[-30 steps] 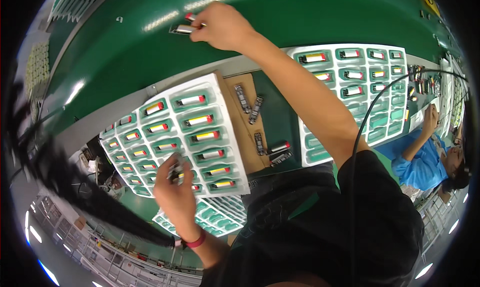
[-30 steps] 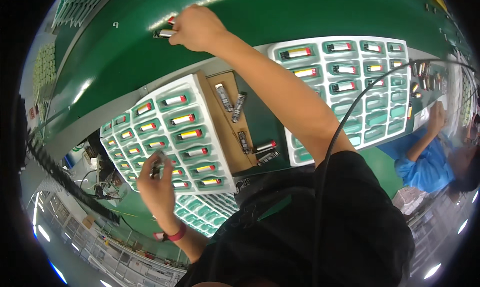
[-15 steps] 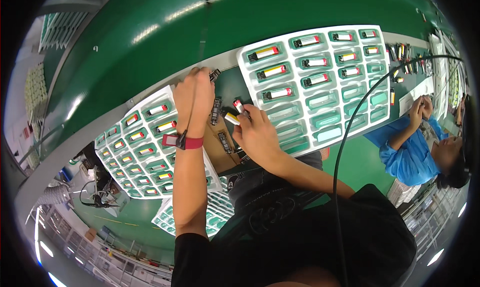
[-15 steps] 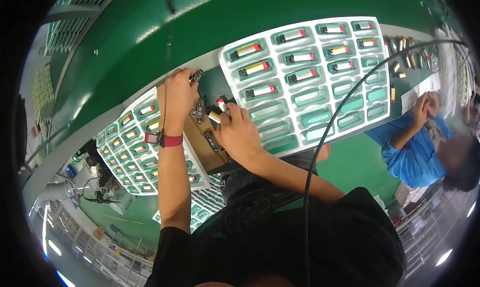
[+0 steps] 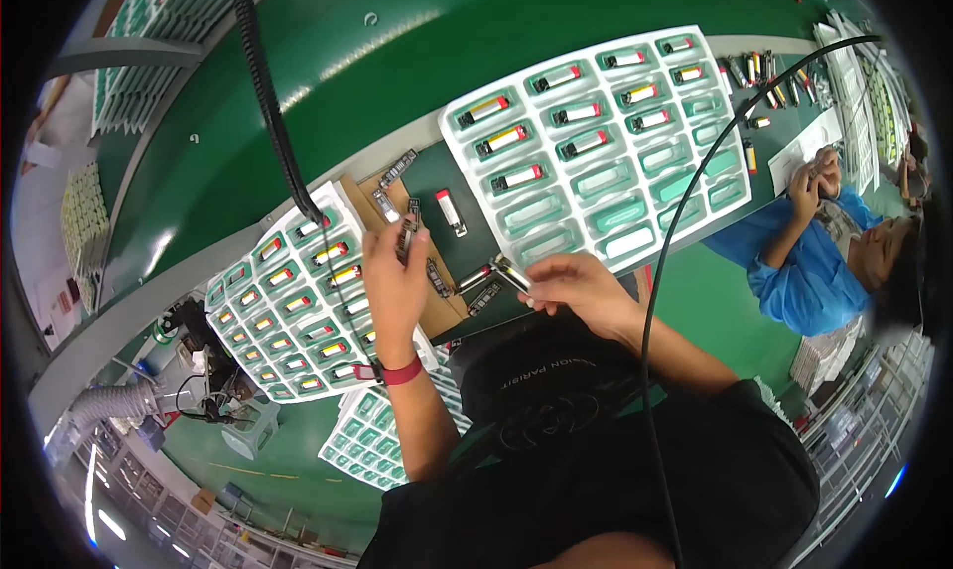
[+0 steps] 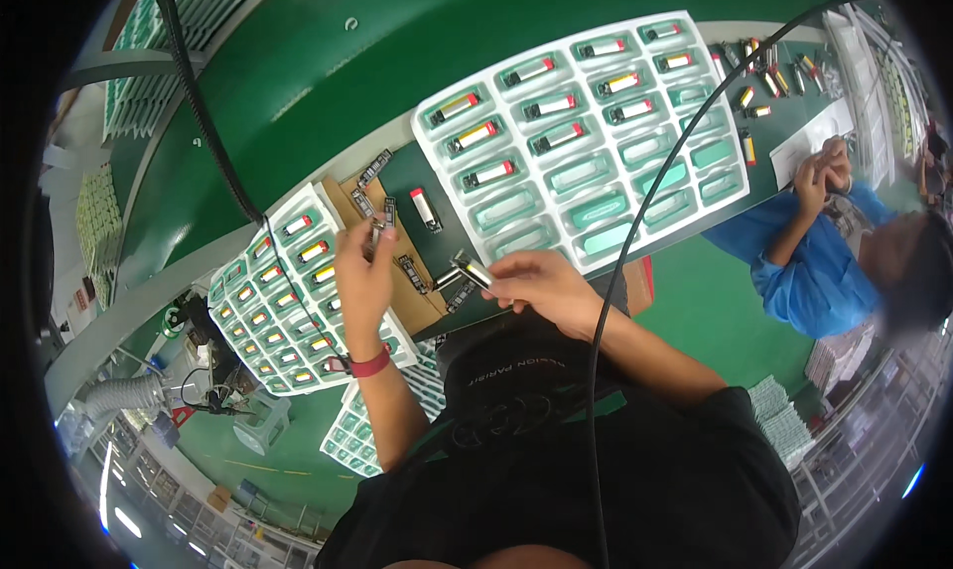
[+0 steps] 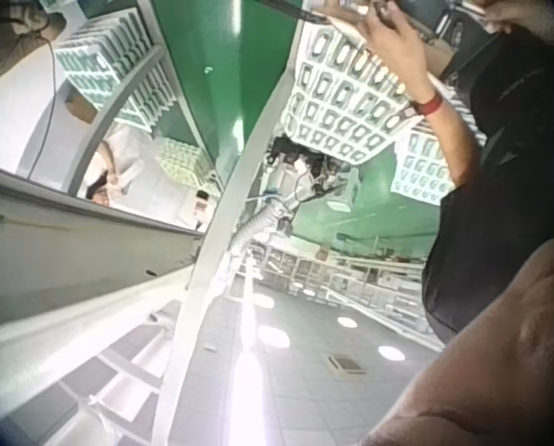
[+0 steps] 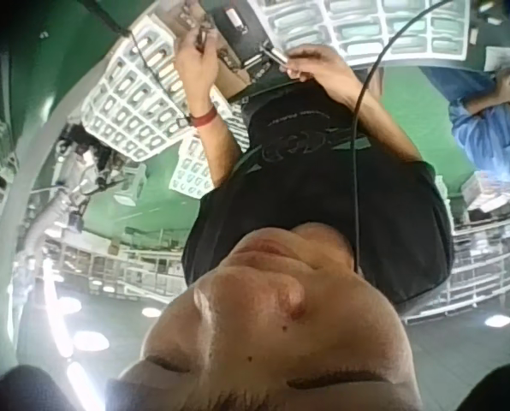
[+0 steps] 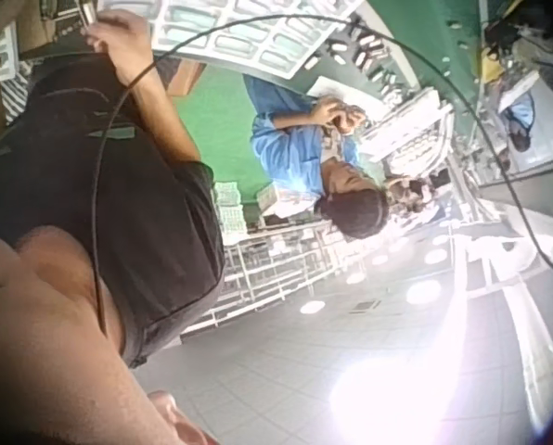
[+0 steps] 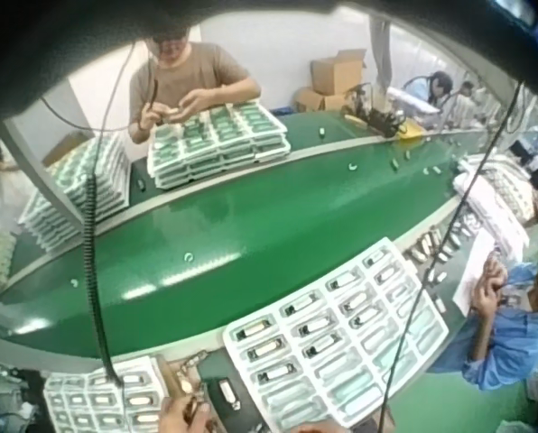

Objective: Manually assembling electronic components into green plastic housings and placing them into sorting trays.

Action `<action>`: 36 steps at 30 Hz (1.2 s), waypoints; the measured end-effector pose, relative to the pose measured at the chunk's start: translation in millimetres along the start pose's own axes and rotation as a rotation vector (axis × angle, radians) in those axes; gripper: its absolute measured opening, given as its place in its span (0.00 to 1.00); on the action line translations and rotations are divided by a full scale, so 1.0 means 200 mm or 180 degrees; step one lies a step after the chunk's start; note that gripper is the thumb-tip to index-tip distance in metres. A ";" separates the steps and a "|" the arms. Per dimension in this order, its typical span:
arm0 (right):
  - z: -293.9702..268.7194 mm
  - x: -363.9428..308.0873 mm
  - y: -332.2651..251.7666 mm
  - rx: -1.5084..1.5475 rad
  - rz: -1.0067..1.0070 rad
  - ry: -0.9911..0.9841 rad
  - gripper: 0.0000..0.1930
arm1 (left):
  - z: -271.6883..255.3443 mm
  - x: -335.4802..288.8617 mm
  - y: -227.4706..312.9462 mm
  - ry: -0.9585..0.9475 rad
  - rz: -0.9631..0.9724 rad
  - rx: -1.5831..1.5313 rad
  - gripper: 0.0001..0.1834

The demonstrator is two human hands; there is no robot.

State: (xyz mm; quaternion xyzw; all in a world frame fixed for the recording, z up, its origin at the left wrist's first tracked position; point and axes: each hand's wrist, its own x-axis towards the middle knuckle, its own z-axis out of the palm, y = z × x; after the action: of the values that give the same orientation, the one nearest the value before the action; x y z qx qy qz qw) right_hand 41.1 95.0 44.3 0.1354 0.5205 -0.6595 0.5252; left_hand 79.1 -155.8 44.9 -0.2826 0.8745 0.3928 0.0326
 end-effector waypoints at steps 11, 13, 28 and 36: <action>-0.21 -0.04 -0.21 -0.0422 -0.0573 -0.1011 0.15 | 0.28 0.36 0.07 0.0173 0.0405 0.1392 0.15; -0.33 -0.03 -0.23 -0.0706 -0.0956 -0.0870 0.14 | 0.31 0.40 0.08 0.0499 0.0481 0.1382 0.14; -0.88 -0.19 -0.28 -0.1372 -0.2930 -0.0892 0.18 | 0.38 0.30 0.09 0.0707 0.0579 0.1447 0.14; -0.94 -0.23 -0.15 -0.1370 -0.2855 -0.0244 0.18 | 0.17 0.49 -0.20 0.0850 0.0847 0.1735 0.15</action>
State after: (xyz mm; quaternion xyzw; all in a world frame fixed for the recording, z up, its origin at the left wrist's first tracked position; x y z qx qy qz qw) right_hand -34.0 274.3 14.8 -0.2376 0.6320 -0.7026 0.2246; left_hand 11.1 -198.8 -32.4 -0.1957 0.9732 0.1047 -0.0595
